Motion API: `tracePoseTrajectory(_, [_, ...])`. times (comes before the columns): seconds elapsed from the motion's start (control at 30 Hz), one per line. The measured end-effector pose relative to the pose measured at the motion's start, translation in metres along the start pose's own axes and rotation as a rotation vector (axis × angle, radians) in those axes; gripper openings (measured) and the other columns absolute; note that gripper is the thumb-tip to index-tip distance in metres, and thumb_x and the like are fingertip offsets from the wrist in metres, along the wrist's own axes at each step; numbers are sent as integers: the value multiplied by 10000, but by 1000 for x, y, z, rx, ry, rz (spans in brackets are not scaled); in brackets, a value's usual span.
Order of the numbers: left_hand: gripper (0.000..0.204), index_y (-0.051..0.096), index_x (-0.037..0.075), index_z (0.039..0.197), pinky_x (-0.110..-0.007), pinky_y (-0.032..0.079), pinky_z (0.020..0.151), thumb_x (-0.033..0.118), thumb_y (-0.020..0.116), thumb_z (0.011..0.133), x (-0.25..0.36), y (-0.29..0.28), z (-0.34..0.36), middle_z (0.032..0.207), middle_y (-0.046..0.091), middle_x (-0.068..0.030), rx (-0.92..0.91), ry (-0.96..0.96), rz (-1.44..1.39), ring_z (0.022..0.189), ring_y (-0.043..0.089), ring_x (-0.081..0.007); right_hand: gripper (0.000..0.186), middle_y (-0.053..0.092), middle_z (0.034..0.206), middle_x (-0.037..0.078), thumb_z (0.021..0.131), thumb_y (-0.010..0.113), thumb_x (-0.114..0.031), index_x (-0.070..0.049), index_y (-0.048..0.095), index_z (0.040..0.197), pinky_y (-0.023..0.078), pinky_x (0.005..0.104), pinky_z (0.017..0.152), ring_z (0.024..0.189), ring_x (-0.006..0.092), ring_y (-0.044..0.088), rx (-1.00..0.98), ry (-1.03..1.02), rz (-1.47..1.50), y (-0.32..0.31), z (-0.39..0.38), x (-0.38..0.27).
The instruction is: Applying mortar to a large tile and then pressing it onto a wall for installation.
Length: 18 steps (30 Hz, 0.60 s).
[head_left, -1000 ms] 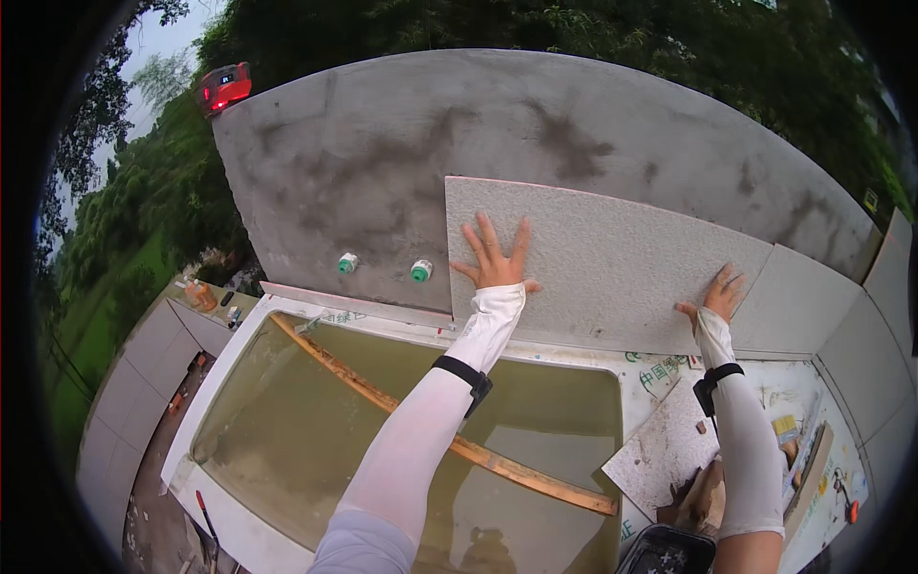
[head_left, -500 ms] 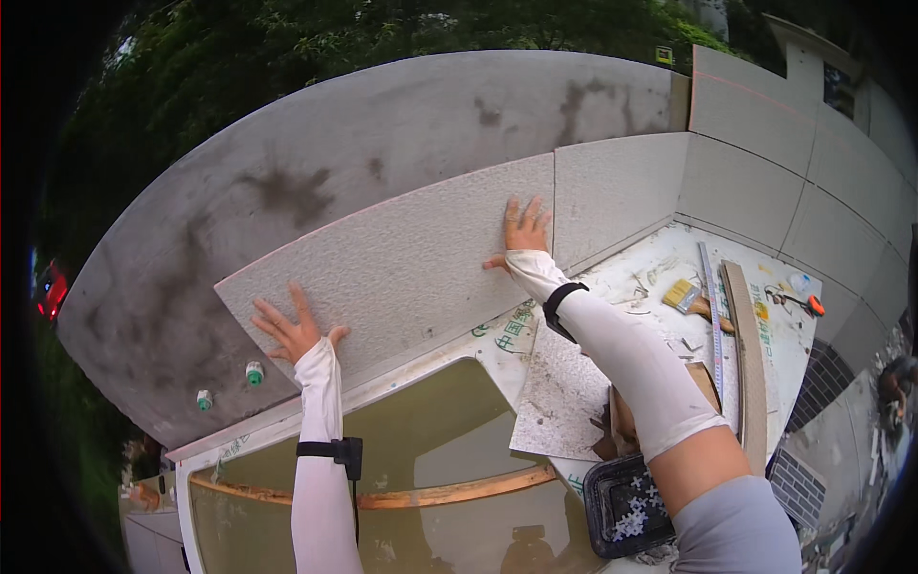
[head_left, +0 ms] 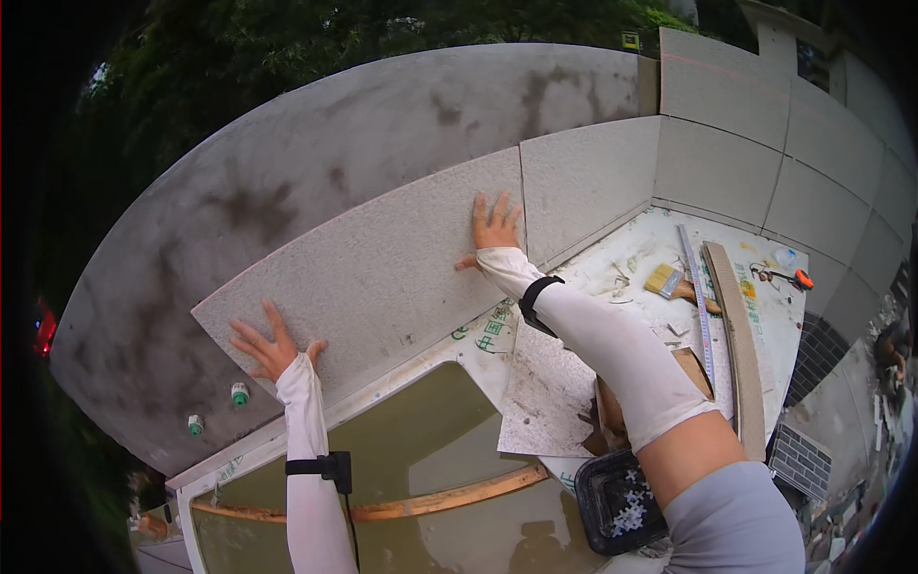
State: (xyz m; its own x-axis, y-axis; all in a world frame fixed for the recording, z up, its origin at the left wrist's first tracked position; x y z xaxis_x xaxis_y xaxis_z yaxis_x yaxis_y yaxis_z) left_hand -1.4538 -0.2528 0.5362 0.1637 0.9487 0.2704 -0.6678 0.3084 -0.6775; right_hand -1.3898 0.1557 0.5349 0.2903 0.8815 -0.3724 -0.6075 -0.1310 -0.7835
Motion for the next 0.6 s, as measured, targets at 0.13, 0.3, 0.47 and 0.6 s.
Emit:
tracePoseTrajectory(0.13, [1291, 147, 412, 1505, -801, 220, 975, 328, 945, 494, 3, 0, 1, 1574, -120, -199, 14, 8, -17, 1438, -60, -466, 1422, -160, 1501, 370, 521, 917, -437, -191, -57, 1528, 205, 686, 1063, 1347, 646, -38, -1, -10, 40, -4, 3, 4])
tracePoseTrajectory(0.3, [1289, 153, 417, 1504, -794, 221, 982, 328, 943, 490, -3, 1, 2, 1575, -126, -201, 58, 33, -19, 1441, -63, -459, 1406, -124, 1505, 373, 553, 898, -462, -131, -62, 1524, 247, 634, 1082, 1354, 635, 10, -38, 4, -36, -5, 0, -5])
tracePoseTrajectory(0.47, [1299, 151, 419, 1503, -788, 229, 985, 336, 946, 479, 4, -1, -1, 1576, -122, -198, 44, 19, -5, 1441, -58, -459, 1413, -124, 1505, 374, 547, 900, -470, -131, -63, 1524, 251, 633, 1081, 1355, 634, 22, -25, -6, -41, -8, -2, 0])
tracePoseTrajectory(0.6, [1307, 146, 416, 1504, -786, 233, 984, 338, 948, 475, -2, 5, -2, 1574, -114, -209, -14, -22, 17, 1438, -48, -470, 1416, -129, 1502, 376, 544, 907, -457, -153, -67, 1526, 236, 645, 1082, 1354, 632, -9, -46, 22, -15, -6, 1, -4])
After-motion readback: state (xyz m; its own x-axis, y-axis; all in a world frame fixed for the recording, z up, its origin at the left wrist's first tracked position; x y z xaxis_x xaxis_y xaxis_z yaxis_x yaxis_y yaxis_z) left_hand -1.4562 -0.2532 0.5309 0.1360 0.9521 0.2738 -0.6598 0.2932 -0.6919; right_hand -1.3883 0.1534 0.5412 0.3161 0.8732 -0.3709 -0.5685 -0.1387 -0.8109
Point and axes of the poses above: each hand's wrist, its own z-axis towards the middle knuckle, its own y-axis out of the palm, x = y × z, the point moved 6 cm from there along z, towards the middle knuckle
